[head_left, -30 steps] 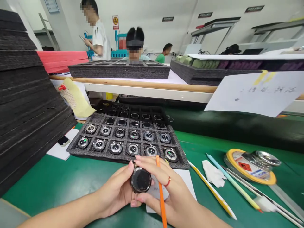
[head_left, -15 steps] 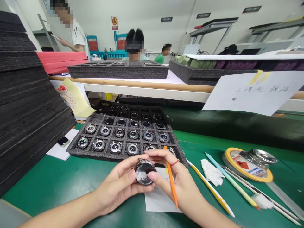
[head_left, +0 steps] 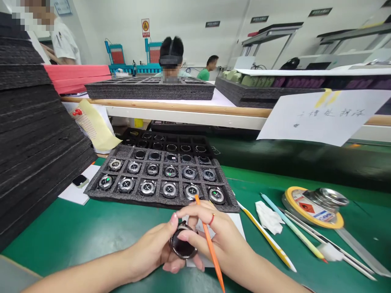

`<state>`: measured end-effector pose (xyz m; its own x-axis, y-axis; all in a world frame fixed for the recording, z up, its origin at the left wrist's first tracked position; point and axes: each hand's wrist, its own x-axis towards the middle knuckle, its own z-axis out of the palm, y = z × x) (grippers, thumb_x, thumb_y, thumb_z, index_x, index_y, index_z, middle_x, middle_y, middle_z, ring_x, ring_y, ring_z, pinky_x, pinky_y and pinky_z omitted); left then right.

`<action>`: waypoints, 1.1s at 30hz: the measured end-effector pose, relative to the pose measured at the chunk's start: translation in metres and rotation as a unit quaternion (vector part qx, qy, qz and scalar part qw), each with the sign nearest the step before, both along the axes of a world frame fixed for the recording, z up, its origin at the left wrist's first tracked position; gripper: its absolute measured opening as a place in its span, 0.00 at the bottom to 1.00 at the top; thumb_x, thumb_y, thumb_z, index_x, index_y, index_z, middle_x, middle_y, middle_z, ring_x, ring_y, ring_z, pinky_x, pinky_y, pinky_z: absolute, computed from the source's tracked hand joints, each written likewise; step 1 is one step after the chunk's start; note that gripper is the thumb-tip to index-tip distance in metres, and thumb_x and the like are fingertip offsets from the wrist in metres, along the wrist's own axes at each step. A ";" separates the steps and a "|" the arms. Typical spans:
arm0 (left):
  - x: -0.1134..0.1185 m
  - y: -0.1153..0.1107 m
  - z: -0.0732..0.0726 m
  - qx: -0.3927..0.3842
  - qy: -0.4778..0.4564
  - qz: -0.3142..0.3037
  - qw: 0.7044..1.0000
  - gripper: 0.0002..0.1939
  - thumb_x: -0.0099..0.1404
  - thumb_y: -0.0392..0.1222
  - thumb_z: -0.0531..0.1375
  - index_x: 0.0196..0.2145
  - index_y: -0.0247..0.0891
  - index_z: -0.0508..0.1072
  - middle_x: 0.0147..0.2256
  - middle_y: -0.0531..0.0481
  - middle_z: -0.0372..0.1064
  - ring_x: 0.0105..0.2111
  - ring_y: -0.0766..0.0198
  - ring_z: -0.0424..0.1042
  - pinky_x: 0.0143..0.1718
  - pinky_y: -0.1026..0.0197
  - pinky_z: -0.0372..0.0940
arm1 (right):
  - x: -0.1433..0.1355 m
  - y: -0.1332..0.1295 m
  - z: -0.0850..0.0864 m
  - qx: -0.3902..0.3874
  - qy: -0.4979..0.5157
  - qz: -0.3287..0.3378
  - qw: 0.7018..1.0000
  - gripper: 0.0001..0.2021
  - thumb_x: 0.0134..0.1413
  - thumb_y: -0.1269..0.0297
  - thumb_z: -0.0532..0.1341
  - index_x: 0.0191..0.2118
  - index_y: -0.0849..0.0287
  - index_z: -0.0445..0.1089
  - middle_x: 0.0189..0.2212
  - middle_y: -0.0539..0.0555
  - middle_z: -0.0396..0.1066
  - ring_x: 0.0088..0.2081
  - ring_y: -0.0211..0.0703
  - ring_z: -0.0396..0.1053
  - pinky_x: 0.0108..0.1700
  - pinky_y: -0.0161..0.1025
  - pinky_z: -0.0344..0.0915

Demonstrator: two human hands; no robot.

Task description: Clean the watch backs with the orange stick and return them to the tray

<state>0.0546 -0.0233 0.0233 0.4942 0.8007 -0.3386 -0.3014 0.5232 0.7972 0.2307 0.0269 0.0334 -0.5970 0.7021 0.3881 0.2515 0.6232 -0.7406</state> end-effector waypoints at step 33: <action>-0.006 -0.003 0.004 0.020 -0.193 0.095 0.976 0.17 0.67 0.55 0.63 0.39 0.39 0.82 0.23 0.51 0.68 0.18 0.71 0.60 0.21 0.68 0.52 | 0.008 -0.004 0.005 0.322 0.003 -0.026 0.946 0.13 0.64 0.65 0.63 0.53 0.61 0.71 0.51 0.62 0.77 0.59 0.49 0.70 0.63 0.50 0.65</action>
